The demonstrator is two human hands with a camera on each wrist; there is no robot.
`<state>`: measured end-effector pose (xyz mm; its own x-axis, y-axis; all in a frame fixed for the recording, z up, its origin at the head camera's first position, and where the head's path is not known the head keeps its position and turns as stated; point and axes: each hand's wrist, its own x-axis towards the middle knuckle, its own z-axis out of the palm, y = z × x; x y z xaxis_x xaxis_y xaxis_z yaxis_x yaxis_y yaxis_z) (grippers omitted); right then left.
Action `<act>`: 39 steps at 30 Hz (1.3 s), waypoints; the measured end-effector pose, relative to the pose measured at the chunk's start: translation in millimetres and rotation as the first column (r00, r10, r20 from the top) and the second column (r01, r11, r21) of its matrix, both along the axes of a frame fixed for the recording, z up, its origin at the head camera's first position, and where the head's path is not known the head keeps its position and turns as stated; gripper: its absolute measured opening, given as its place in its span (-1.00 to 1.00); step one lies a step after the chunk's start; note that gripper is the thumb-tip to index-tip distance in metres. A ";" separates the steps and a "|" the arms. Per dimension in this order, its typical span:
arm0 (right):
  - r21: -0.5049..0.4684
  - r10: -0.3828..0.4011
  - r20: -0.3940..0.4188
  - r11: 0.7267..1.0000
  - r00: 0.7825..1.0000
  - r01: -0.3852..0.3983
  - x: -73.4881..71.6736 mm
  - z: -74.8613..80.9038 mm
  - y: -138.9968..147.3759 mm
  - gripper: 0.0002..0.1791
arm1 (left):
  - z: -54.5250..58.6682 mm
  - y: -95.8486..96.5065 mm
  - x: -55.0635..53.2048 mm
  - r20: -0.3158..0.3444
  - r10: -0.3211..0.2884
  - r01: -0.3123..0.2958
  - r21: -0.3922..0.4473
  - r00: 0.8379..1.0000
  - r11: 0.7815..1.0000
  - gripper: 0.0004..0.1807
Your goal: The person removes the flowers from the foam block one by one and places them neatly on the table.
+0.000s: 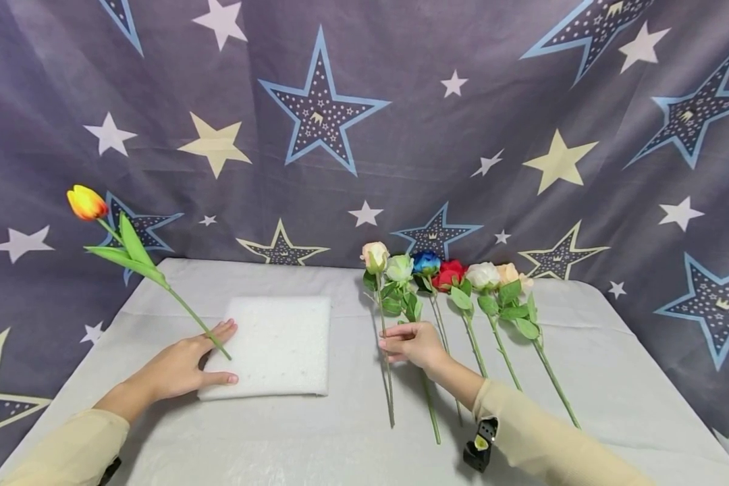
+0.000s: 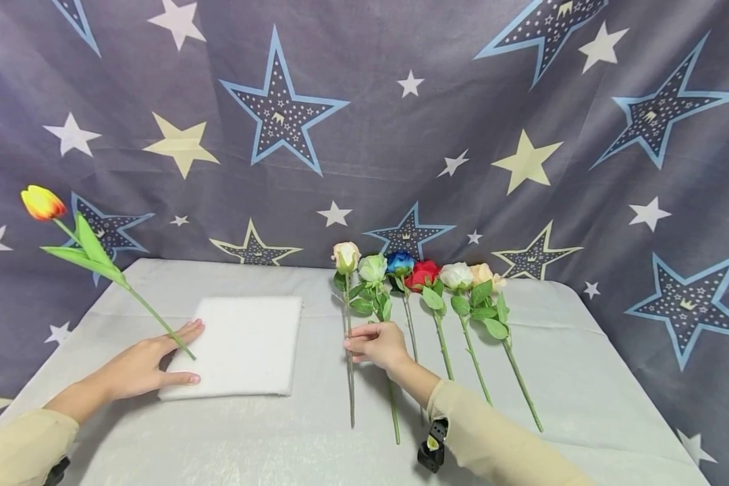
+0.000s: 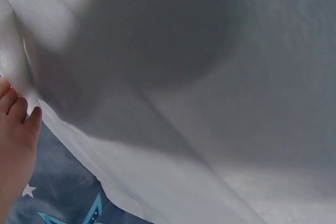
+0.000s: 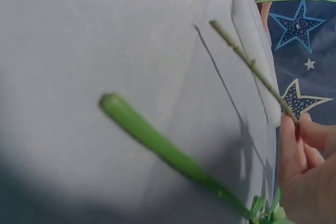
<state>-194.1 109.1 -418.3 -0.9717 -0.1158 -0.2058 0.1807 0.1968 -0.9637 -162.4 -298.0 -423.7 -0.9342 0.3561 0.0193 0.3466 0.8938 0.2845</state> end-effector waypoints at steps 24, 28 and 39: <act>0.227 -0.063 0.143 0.973 0.988 0.029 -16.7 -2.4 3.3 -0.79 | 2.0 2.5 -0.2 -0.015 -0.007 0.007 -0.001 1.000 1.000 0.08; 0.229 -0.056 0.154 0.973 0.987 0.020 -16.6 -1.1 2.7 -0.78 | 1.4 2.2 0.0 -0.028 -0.018 0.018 0.000 0.999 1.000 0.07; 0.192 -0.028 0.180 0.981 0.983 -0.007 -14.3 3.8 3.7 -0.83 | -1.0 1.5 0.3 -0.022 -0.004 0.004 -0.006 1.000 1.000 0.08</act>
<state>-208.4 112.8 -414.6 -0.9170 -0.0471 -0.3961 0.3519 0.3716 -0.8591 -162.1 -296.5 -424.7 -0.9320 0.3604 0.0381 0.3568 0.8940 0.2712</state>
